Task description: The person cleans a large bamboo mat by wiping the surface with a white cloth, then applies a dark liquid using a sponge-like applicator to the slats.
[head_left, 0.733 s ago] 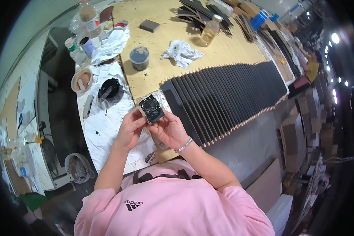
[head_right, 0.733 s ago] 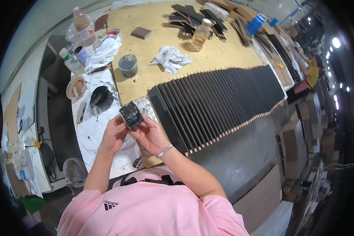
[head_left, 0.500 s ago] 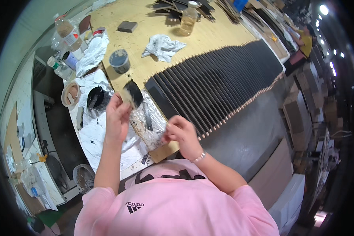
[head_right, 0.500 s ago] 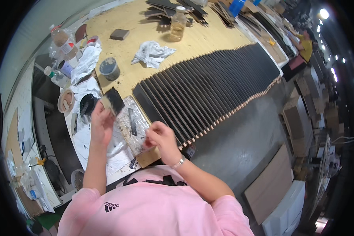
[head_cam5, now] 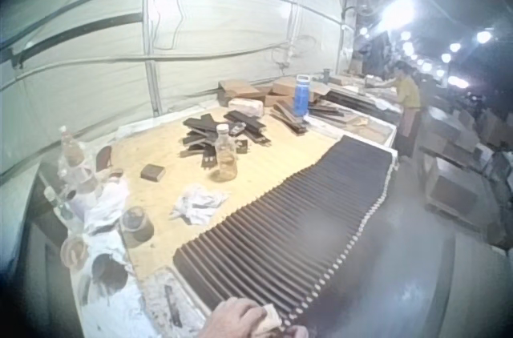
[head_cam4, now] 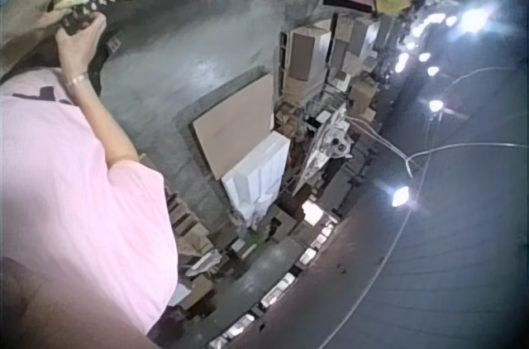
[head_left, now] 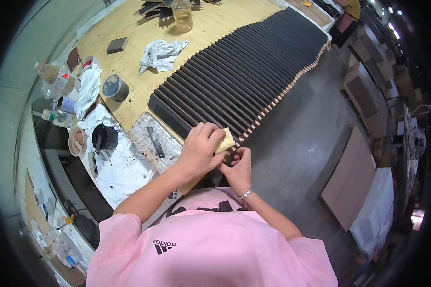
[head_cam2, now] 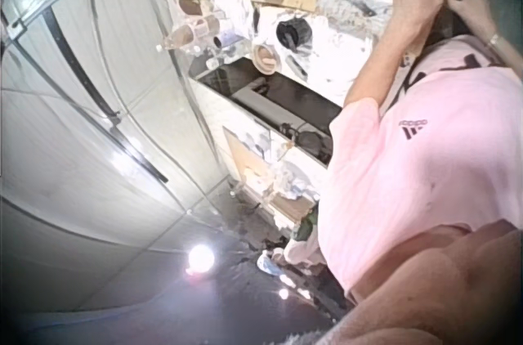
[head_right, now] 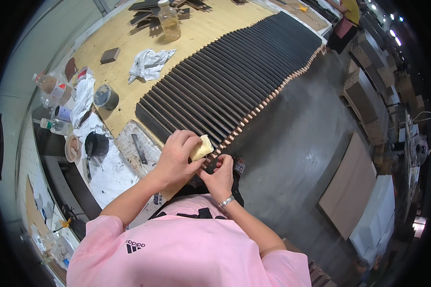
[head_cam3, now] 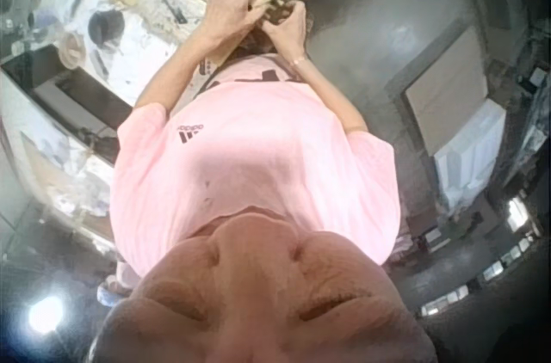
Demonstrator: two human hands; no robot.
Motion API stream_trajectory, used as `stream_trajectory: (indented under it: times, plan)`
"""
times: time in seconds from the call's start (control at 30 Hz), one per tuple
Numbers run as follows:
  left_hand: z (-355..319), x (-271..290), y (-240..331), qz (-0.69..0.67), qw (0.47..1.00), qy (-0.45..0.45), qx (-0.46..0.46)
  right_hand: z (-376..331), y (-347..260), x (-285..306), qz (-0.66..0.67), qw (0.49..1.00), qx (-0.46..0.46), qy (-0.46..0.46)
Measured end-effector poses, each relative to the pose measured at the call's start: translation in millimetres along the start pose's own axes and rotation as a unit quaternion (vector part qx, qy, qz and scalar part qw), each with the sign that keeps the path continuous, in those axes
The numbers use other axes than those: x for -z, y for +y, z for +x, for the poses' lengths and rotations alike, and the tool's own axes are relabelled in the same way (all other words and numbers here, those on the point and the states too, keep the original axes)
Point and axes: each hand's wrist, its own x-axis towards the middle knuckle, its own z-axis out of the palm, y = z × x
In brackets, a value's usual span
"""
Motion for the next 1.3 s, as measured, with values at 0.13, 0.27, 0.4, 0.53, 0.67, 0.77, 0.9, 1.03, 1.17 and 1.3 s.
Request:
stream_trajectory:
  times: [0.13, 0.27, 0.4, 0.53, 0.67, 0.77, 0.9, 1.03, 1.17, 1.3]
  plan:
    - [23, 17, -48, 0.12, 0.987, 0.105, 0.018, 4, 4, -2, 0.007, 1.0, 0.012, 0.021]
    - [26, 40, -69, 0.147, 0.971, 0.153, 0.108, 6, 7, -4, 0.018, 1.0, 0.011, 0.003]
    - [16, -2, -21, 0.057, 0.997, 0.025, -0.042, 6, 8, -9, 0.025, 1.0, 0.008, 0.004]
    - [39, 14, -64, 0.142, 0.984, 0.103, -0.01, 6, 8, -4, 0.016, 1.0, 0.011, 0.0]
    - [50, 74, -152, 0.253, 0.935, 0.196, 0.155, 6, 6, -6, 0.023, 1.0, 0.016, -0.007]
    - [47, 64, -136, 0.224, 0.953, 0.163, 0.124, 7, 12, -8, 0.025, 1.0, 0.012, -0.005]
    - [50, 30, -78, 0.151, 0.988, 0.022, -0.01, 10, 16, -3, 0.025, 1.0, 0.008, -0.01]
    - [53, 78, -153, 0.248, 0.942, 0.163, 0.155, 4, 3, 18, 0.02, 0.999, 0.041, -0.011]
    - [43, 79, -141, -0.231, 0.908, 0.222, 0.27, 13, -9, 42, 0.141, 0.983, 0.116, -0.028]
    - [39, 43, -42, -0.659, 0.677, 0.104, 0.31, 62, -45, 54, 0.335, 0.915, 0.085, -0.21]
